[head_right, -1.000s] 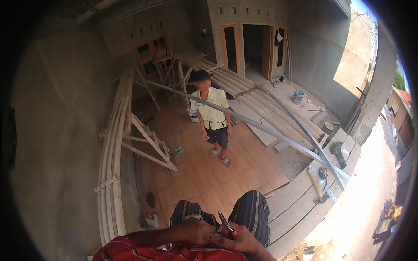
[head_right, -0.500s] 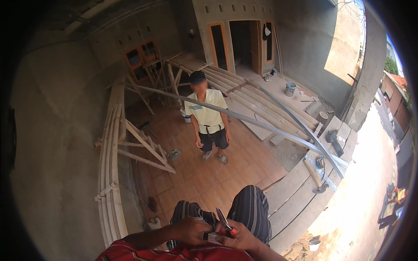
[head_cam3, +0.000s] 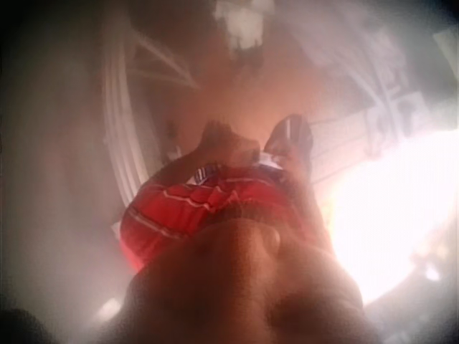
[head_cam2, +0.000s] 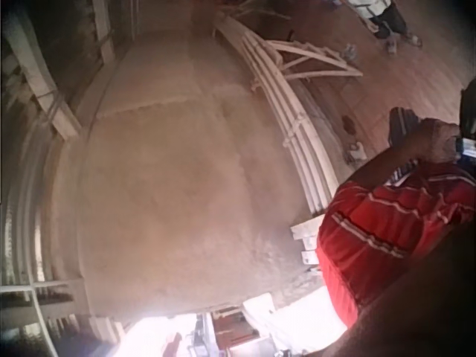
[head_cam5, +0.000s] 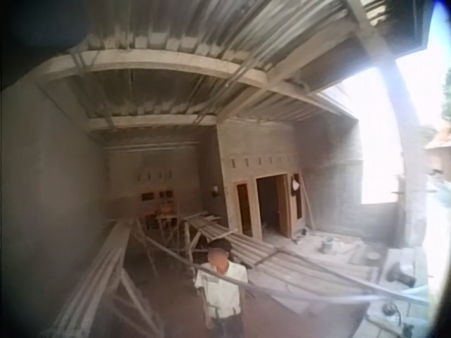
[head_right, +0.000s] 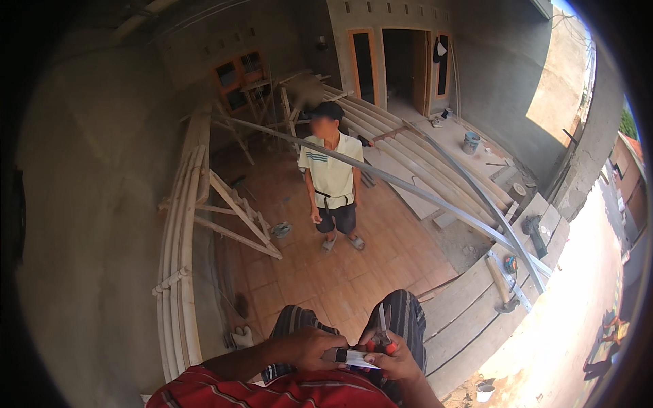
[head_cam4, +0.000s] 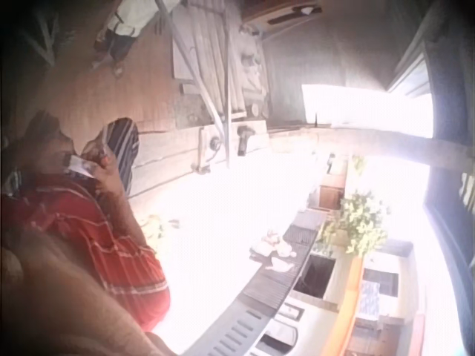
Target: The person sits on the floor and uses tin snips to cut a long metal profile into smaller segments. They measure the profile with a tape measure and cut it repeatedly, placing the cut pieces on the floor.
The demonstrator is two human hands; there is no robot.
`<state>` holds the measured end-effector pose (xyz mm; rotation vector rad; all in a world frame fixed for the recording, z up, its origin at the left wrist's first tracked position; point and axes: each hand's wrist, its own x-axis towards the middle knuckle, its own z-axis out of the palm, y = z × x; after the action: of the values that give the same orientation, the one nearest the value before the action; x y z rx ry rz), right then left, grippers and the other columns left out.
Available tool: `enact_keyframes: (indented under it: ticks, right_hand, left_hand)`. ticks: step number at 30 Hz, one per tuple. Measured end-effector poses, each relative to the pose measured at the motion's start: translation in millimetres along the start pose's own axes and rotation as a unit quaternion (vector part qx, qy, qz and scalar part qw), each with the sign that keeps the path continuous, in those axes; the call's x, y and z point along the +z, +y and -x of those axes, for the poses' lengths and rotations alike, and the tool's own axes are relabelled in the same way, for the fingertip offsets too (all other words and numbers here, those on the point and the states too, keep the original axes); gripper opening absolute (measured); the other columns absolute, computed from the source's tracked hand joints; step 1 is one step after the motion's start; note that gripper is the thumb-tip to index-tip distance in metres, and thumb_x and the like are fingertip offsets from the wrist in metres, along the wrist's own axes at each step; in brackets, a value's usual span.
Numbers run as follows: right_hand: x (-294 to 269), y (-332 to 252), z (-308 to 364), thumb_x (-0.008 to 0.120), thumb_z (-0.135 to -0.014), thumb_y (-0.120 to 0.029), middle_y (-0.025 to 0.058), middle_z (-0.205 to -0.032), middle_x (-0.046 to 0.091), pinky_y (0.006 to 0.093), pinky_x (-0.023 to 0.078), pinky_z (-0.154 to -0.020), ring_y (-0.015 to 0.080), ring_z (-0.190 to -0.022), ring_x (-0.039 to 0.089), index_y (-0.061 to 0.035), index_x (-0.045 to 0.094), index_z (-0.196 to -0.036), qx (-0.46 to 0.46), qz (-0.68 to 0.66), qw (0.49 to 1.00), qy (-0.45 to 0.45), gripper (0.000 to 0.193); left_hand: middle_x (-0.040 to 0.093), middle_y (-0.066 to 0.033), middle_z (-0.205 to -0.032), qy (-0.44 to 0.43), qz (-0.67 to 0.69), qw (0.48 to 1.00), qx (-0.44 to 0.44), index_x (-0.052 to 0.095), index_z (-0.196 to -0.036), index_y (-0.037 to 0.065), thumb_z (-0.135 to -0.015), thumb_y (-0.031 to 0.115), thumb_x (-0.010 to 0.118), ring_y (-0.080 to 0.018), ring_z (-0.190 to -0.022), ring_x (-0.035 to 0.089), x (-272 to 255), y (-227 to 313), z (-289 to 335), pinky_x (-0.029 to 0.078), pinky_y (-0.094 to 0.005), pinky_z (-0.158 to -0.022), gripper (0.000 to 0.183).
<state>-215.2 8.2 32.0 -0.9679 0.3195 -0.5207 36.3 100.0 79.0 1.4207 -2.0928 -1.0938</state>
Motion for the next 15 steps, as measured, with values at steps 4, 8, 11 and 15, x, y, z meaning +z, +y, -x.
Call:
enact_keyframes:
  ticks: [4, 8, 11, 15]
  right_hand:
    - [-2.5, 4.8, -5.0, 0.078, -0.087, -0.015, 0.0127, -0.091, 0.068, 0.0316, 0.057, -0.068, 0.0205, -0.077, 0.070, 0.0042, 0.064, -0.115, 0.004, -0.066, 0.998, 0.003, 0.036]
    - [-4.6, 14.1, -11.2, 0.078, -0.086, -0.021, 0.0171, -0.090, 0.069, 0.0349, 0.058, -0.063, 0.0247, -0.071, 0.071, 0.0053, 0.060, -0.117, -0.021, -0.130, 0.991, -0.030, 0.045]
    - [-1.9, 15.7, -17.7, 0.077, -0.088, -0.019, 0.0175, -0.088, 0.069, 0.0346, 0.058, -0.062, 0.0245, -0.071, 0.071, 0.0054, 0.059, -0.117, -0.016, -0.156, 0.987, -0.043, 0.042]
    - [-5.2, 19.2, -26.7, 0.074, -0.091, -0.017, 0.0169, -0.085, 0.069, 0.0342, 0.057, -0.062, 0.0240, -0.072, 0.071, 0.0052, 0.059, -0.115, -0.014, -0.114, 0.993, -0.024, 0.036]
  left_hand:
    - [0.072, -0.0186, -0.090, 0.009, 0.036, 0.999, 0.003, 0.068, -0.116, 0.006, -0.094, 0.031, 0.081, -0.0366, -0.083, 0.074, 5.9, -5.6, -2.6, 0.056, -0.0449, -0.072, 0.036]
    - [0.072, -0.0176, -0.092, 0.008, 0.072, 0.997, -0.002, 0.068, -0.118, 0.005, -0.094, 0.031, 0.082, -0.0324, -0.083, 0.074, 3.7, 0.2, -4.0, 0.056, -0.0419, -0.074, 0.038]
    - [0.073, -0.0170, -0.093, 0.034, 0.076, 0.996, 0.023, 0.067, -0.121, 0.004, -0.094, 0.031, 0.082, -0.0313, -0.082, 0.074, 8.6, -14.9, -1.9, 0.056, -0.0409, -0.074, 0.041]
    - [0.073, -0.0176, -0.092, 0.014, 0.056, 0.998, 0.022, 0.066, -0.122, 0.003, -0.094, 0.032, 0.082, -0.0323, -0.084, 0.074, -6.2, -20.1, 0.5, 0.056, -0.0416, -0.076, 0.044]
